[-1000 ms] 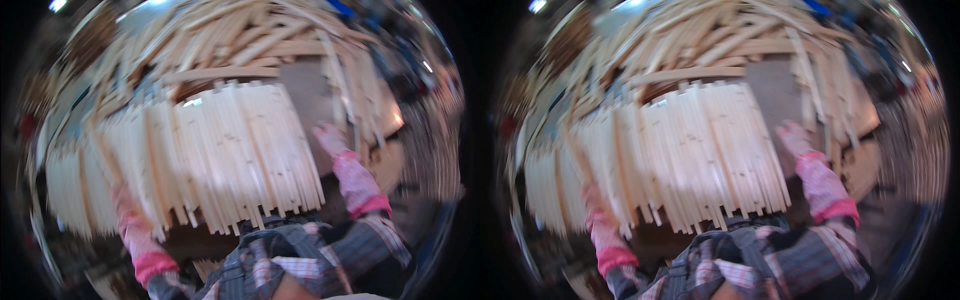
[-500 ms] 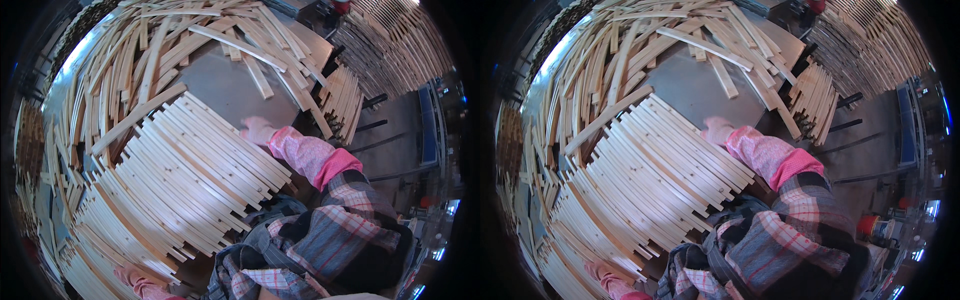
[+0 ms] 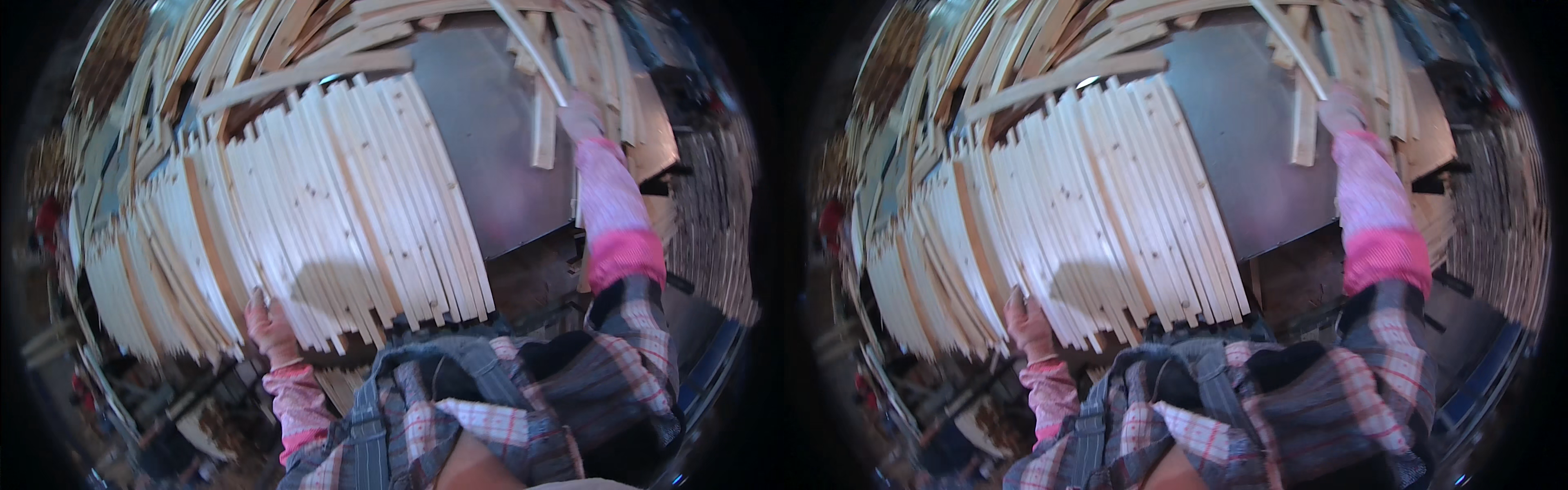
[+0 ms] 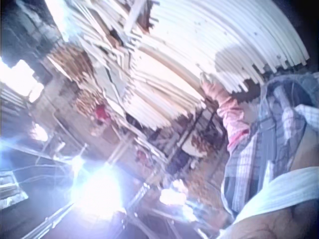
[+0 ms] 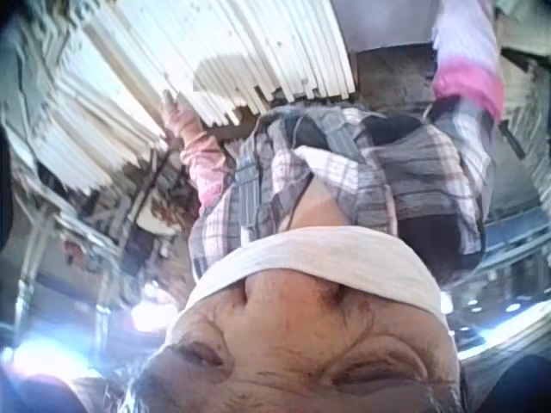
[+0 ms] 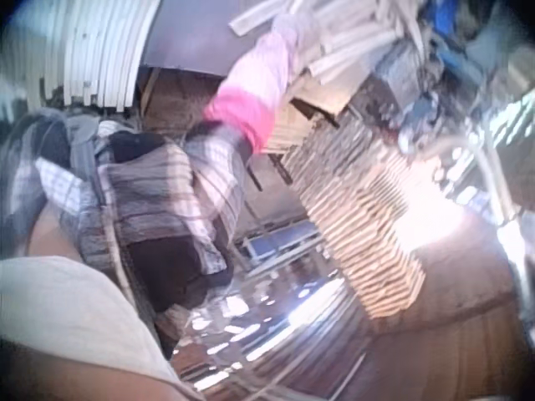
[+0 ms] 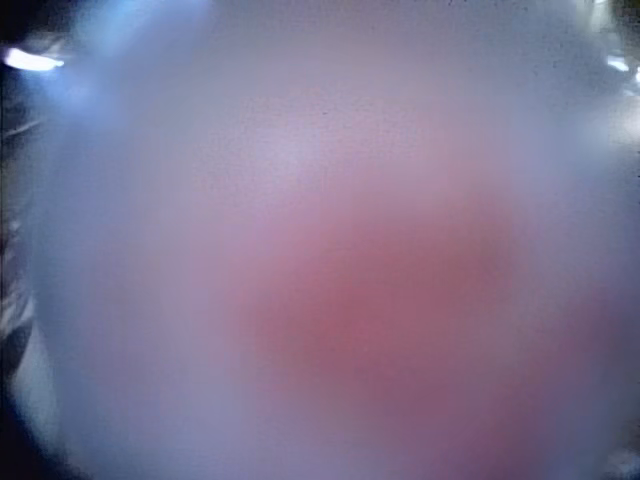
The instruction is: The person sorts through a pile of wood slats on a metal table, aligning them into parallel rows and picking up a stack of sorted slats.
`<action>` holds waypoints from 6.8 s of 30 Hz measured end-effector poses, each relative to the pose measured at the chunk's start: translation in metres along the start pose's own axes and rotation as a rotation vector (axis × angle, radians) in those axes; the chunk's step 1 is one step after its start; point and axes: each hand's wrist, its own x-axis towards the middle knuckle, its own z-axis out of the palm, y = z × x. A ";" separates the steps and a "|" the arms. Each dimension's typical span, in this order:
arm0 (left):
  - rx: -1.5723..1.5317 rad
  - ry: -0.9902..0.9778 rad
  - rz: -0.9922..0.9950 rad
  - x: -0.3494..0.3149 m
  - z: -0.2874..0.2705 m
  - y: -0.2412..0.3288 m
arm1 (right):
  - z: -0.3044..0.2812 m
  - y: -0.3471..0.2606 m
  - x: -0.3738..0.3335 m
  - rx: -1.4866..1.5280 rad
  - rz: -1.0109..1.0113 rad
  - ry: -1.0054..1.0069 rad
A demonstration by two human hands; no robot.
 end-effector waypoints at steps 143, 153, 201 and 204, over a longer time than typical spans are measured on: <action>-1.637 0.505 -0.302 -0.312 -0.068 -0.010 | -0.088 -0.202 -0.278 1.034 -1.315 -0.807; -1.573 0.866 -0.727 -0.371 -0.018 0.009 | -0.073 -0.347 -0.385 0.644 -1.335 -1.226; -0.862 1.699 -1.683 -0.612 0.336 -0.186 | 0.388 -0.428 -0.656 -1.028 -1.800 -0.299; -0.979 1.697 -1.664 -0.606 0.324 -0.181 | 0.390 -0.414 -0.648 -0.961 -1.884 -0.252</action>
